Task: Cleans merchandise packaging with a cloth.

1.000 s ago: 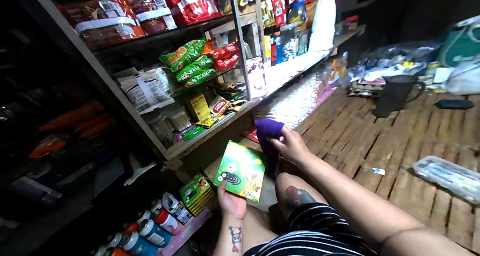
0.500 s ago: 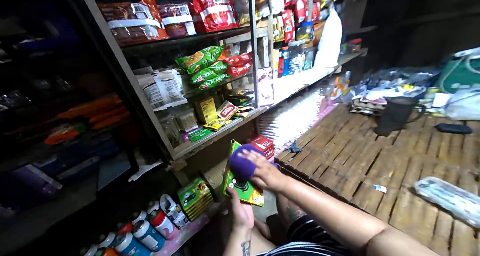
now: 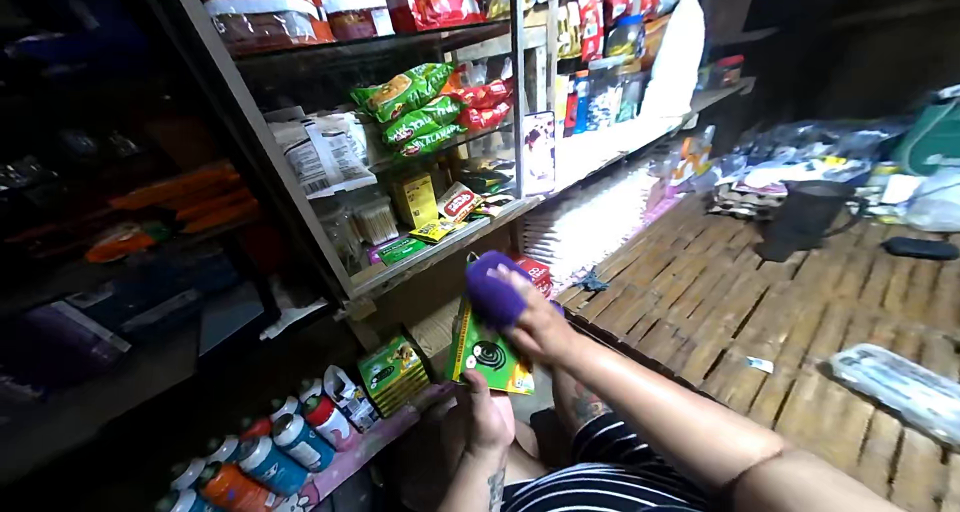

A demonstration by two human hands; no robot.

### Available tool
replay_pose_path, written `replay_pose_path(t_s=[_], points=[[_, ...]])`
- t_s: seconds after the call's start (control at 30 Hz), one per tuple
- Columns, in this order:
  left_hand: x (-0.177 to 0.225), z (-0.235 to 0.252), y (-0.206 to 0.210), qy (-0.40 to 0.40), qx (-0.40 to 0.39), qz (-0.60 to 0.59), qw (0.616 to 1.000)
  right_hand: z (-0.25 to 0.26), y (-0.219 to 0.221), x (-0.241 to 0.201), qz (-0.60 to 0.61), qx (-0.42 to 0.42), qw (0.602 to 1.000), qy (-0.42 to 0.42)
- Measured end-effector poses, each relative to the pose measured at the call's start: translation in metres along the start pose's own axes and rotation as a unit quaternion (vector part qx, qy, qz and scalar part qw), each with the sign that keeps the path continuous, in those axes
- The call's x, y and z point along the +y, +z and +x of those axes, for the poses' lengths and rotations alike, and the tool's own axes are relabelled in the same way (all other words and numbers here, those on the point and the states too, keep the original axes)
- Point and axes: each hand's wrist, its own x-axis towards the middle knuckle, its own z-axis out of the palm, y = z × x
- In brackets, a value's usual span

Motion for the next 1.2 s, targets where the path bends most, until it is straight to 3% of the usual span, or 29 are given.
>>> replay_pose_path(t_s=[0.1, 0.17, 0.33, 0.43, 0.63, 0.77, 1.0, 1.2], points=[[-0.003, -0.007, 0.0, -0.013, -0.025, -0.01, 1.0, 0.013, -0.008, -0.002, 0.006, 0.059, 0.989, 0.138], [-0.004, -0.008, 0.0, -0.015, -0.025, -0.01, 1.0, 0.006, -0.005, -0.02, -0.005, 0.048, 0.986, 0.161], [-0.004, -0.005, -0.008, -0.027, -0.009, -0.033, 0.999, -0.022, 0.005, -0.06, 0.028, -0.018, 0.999, -0.035], [-0.002, -0.002, -0.006, -0.021, -0.01, -0.049, 0.999, -0.01, -0.005, -0.047, 0.001, -0.023, 0.997, -0.068], [-0.005, -0.007, 0.001, -0.052, -0.013, -0.055, 0.997, 0.006, -0.032, -0.017, -0.001, 0.037, 0.993, 0.112], [-0.01, -0.003, -0.003, -0.082, 0.021, -0.048, 0.995, 0.014, -0.05, -0.014, 0.056, -0.046, 0.975, 0.211], [-0.01, -0.004, -0.001, -0.161, 0.036, -0.092, 0.982, 0.047, -0.083, -0.022, 0.028, -0.206, 0.96, 0.189], [-0.001, 0.005, 0.001, -0.121, 0.065, -0.115, 0.984, 0.038, -0.079, -0.008, 0.1, -0.222, 0.94, 0.239]])
